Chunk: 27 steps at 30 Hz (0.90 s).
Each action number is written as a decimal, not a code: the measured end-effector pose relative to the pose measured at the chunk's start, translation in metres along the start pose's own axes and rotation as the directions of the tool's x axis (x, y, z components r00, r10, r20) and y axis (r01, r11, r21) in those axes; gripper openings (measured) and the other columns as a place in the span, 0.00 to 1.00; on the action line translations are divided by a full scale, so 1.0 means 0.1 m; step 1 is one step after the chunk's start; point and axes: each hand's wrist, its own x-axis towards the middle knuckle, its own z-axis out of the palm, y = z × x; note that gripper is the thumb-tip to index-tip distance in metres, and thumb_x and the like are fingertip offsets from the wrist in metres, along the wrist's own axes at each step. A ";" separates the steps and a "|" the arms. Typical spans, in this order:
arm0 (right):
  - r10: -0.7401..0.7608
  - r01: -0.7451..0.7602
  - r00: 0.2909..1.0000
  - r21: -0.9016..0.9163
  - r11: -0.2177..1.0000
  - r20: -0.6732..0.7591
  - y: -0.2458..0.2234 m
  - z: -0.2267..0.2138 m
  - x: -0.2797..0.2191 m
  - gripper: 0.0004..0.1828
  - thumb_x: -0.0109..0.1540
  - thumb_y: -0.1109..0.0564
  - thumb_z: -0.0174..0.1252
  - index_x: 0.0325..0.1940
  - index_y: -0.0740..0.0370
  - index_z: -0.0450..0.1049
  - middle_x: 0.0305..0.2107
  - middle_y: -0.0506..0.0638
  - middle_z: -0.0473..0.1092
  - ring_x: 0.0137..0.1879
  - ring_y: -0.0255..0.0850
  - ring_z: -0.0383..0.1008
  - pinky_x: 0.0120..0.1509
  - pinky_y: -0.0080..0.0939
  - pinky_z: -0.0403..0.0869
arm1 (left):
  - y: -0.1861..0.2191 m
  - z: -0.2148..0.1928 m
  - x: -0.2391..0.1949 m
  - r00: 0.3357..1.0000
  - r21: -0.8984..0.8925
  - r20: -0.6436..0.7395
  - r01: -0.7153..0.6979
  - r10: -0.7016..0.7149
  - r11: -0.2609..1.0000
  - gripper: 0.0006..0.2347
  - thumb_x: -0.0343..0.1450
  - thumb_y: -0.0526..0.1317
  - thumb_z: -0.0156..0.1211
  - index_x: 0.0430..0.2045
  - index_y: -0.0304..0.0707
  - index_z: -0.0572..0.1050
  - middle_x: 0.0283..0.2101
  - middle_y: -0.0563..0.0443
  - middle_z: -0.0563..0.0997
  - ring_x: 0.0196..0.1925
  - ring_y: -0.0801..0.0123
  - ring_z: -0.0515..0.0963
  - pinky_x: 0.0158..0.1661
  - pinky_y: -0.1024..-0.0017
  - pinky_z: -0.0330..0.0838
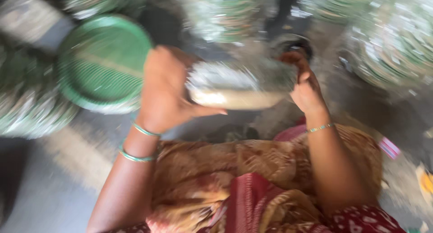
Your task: The person wraps individual green leaf-patterned plates with plastic film, seals the film using a small flame from a lit lamp, and stacks the wrapped plates. The process is repeated for multiple plates.
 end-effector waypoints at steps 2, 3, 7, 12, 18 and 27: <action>0.360 -0.348 0.932 0.349 0.870 0.032 0.07 0.44 0.19 0.48 0.61 0.35 0.61 0.76 0.63 0.56 0.63 0.50 0.67 0.70 0.43 0.65 0.75 0.49 0.65 | 0.03 -0.22 -0.30 0.984 0.246 0.042 -0.178 0.173 0.953 0.25 0.61 0.51 0.74 0.47 0.39 0.75 0.45 0.43 0.73 0.47 0.50 0.73 0.51 0.53 0.66; 0.527 -0.494 0.846 0.491 0.718 0.081 0.13 0.66 0.33 0.51 0.58 0.36 0.61 0.77 0.62 0.53 0.64 0.52 0.67 0.69 0.45 0.67 0.71 0.52 0.67 | -0.03 -0.28 -0.46 0.969 0.363 0.063 -0.246 0.239 0.899 0.20 0.64 0.45 0.70 0.49 0.44 0.75 0.47 0.45 0.73 0.49 0.52 0.74 0.54 0.54 0.67; 0.484 -0.486 0.872 -0.008 0.874 -0.077 0.68 1.45 1.02 0.47 0.62 0.55 0.64 0.81 0.42 0.48 0.52 0.45 0.65 0.57 0.43 0.65 0.51 0.54 0.73 | -0.65 -0.43 -1.17 0.986 0.475 0.098 -0.168 0.138 0.864 0.17 0.71 0.37 0.60 0.56 0.54 0.76 0.51 0.46 0.73 0.54 0.50 0.73 0.63 0.45 0.65; 0.507 -0.489 0.849 -0.144 0.861 0.148 1.57 2.28 1.60 0.44 0.64 0.59 0.60 0.80 0.53 0.47 0.57 0.60 0.65 0.54 0.53 0.78 0.54 0.57 0.82 | -1.31 -0.42 -2.06 0.911 0.654 0.007 0.308 -0.412 0.691 0.31 0.70 0.30 0.55 0.71 0.63 0.65 0.75 0.39 0.60 0.76 0.43 0.58 0.71 0.34 0.46; 0.655 -0.522 0.715 -0.436 0.733 0.244 1.70 2.23 1.71 0.32 0.67 0.53 0.54 0.75 0.56 0.56 0.62 0.56 0.69 0.52 0.43 0.79 0.49 0.44 0.81 | -1.48 -0.19 -2.03 0.770 0.622 0.047 0.476 -0.636 0.622 0.36 0.67 0.28 0.52 0.73 0.62 0.60 0.78 0.39 0.53 0.78 0.41 0.52 0.70 0.32 0.39; 0.520 -0.513 0.852 -0.284 0.810 -0.057 0.48 1.33 1.21 0.19 0.69 0.55 0.54 0.63 0.61 0.72 0.49 0.54 0.76 0.47 0.39 0.77 0.48 0.41 0.79 | -1.44 0.76 0.09 0.839 0.093 -0.055 0.544 -0.541 0.834 0.46 0.69 0.51 0.72 0.75 0.49 0.42 0.56 0.22 0.70 0.55 0.31 0.74 0.53 0.48 0.71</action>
